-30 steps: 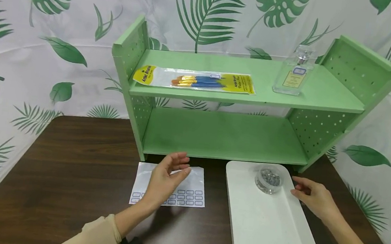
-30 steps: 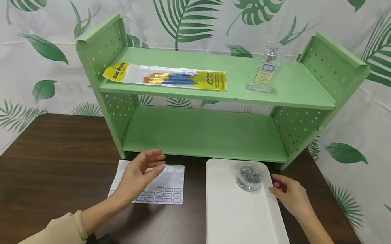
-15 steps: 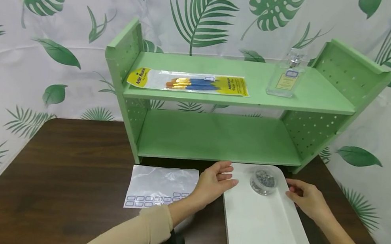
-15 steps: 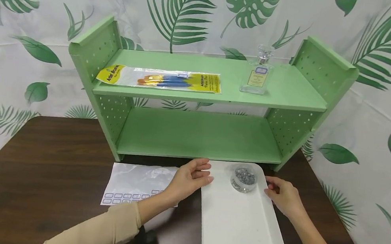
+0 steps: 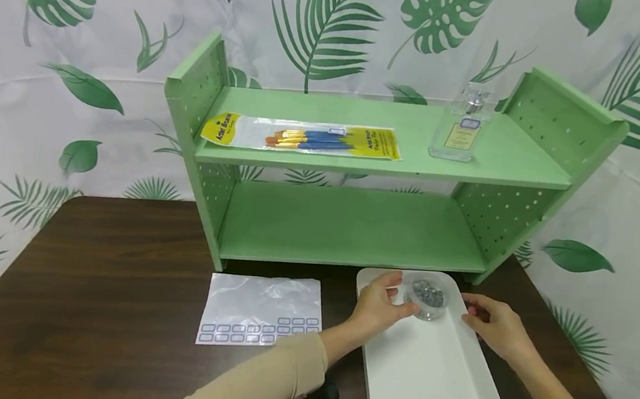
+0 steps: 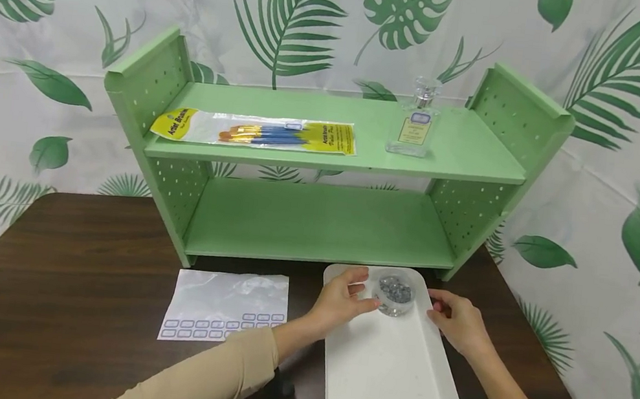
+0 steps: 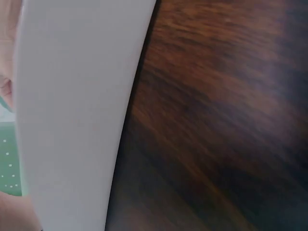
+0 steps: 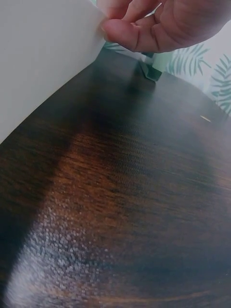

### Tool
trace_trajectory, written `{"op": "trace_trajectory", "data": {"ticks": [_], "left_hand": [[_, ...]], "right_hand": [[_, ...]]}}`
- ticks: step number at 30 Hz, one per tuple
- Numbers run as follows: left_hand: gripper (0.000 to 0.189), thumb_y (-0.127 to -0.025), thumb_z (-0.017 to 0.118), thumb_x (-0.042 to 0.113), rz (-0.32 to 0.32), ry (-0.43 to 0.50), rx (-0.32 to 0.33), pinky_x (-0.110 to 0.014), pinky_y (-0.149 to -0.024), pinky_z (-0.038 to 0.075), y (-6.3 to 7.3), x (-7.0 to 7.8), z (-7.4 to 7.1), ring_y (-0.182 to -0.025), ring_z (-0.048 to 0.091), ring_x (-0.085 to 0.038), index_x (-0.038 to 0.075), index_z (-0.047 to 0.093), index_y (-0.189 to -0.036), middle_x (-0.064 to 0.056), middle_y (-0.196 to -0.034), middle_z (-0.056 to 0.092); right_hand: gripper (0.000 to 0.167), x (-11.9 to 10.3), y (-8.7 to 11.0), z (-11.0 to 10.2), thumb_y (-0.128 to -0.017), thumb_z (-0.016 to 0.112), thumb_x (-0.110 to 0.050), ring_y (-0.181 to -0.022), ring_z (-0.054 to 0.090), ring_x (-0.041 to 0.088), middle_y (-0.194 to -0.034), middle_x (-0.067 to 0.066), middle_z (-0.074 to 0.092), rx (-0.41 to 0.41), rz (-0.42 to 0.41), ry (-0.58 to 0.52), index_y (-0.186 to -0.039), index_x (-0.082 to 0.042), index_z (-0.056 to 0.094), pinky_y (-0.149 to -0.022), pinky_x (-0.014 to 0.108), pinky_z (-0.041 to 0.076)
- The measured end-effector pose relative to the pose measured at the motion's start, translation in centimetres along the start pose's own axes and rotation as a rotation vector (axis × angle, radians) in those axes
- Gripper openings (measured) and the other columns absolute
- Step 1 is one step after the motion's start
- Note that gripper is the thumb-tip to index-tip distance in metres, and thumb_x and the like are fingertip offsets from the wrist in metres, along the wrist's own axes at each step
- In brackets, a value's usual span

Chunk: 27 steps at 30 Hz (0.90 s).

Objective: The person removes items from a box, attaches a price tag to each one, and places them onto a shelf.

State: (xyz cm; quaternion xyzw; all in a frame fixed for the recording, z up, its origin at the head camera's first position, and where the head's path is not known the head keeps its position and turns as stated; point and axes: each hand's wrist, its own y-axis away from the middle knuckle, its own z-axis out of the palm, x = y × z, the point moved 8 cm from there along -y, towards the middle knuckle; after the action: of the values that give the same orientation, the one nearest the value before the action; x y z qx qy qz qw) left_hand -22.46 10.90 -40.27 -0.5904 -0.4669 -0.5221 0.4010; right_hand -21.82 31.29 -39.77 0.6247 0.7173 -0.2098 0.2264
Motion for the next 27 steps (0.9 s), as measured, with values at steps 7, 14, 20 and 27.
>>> {"op": "trace_trajectory", "data": {"ticks": [7, 14, 20, 27], "left_hand": [[0.069, -0.074, 0.08, 0.014, 0.013, -0.128, 0.049, -0.026, -0.095, 0.046, -1.2, -0.6, 1.5, -0.121, 0.051, -0.026, 0.004, 0.048, -0.134, -0.009, -0.132, 0.053], [0.072, -0.068, 0.085, 0.016, 0.015, -0.215, 0.134, -0.033, -0.101, 0.041, -1.7, -1.2, 2.1, -0.121, 0.049, -0.025, 0.006, 0.051, -0.13, -0.008, -0.128, 0.056], [0.068, -0.066, 0.086, 0.016, 0.054, -0.263, 0.171, -0.029, -0.097, 0.044, -1.9, -1.2, 2.5, -0.114, 0.054, -0.022, 0.004, 0.054, -0.125, -0.008, -0.12, 0.059], [0.067, -0.066, 0.086, 0.021, 0.051, -0.324, 0.191, -0.028, -0.093, 0.045, -2.1, -1.2, 2.7, -0.111, 0.055, -0.019, 0.007, 0.055, -0.123, -0.005, -0.118, 0.061]], "right_hand": [[0.036, 0.1, 0.0, 0.1, -0.087, 0.062, -0.001, -0.059, 0.046, 0.006, -0.082, 0.007, 0.052, 0.006, 0.001, -0.007, -0.121, 0.008, 0.054, -0.048, 0.022, 0.044], [0.036, 0.3, 0.0, 0.2, -0.086, 0.062, 0.001, -0.06, 0.047, 0.007, -0.081, 0.007, 0.052, 0.011, 0.005, -0.008, -0.121, 0.008, 0.055, -0.048, 0.022, 0.046], [0.036, 0.2, 0.1, 0.2, -0.086, 0.063, 0.001, -0.058, 0.046, 0.006, -0.08, 0.007, 0.052, 0.027, -0.008, 0.015, -0.121, 0.008, 0.055, -0.047, 0.022, 0.045], [0.036, 0.2, 0.2, 0.2, -0.087, 0.063, 0.0, -0.058, 0.046, 0.005, -0.08, 0.007, 0.052, 0.03, -0.01, 0.014, -0.121, 0.007, 0.055, -0.047, 0.022, 0.045]]}}
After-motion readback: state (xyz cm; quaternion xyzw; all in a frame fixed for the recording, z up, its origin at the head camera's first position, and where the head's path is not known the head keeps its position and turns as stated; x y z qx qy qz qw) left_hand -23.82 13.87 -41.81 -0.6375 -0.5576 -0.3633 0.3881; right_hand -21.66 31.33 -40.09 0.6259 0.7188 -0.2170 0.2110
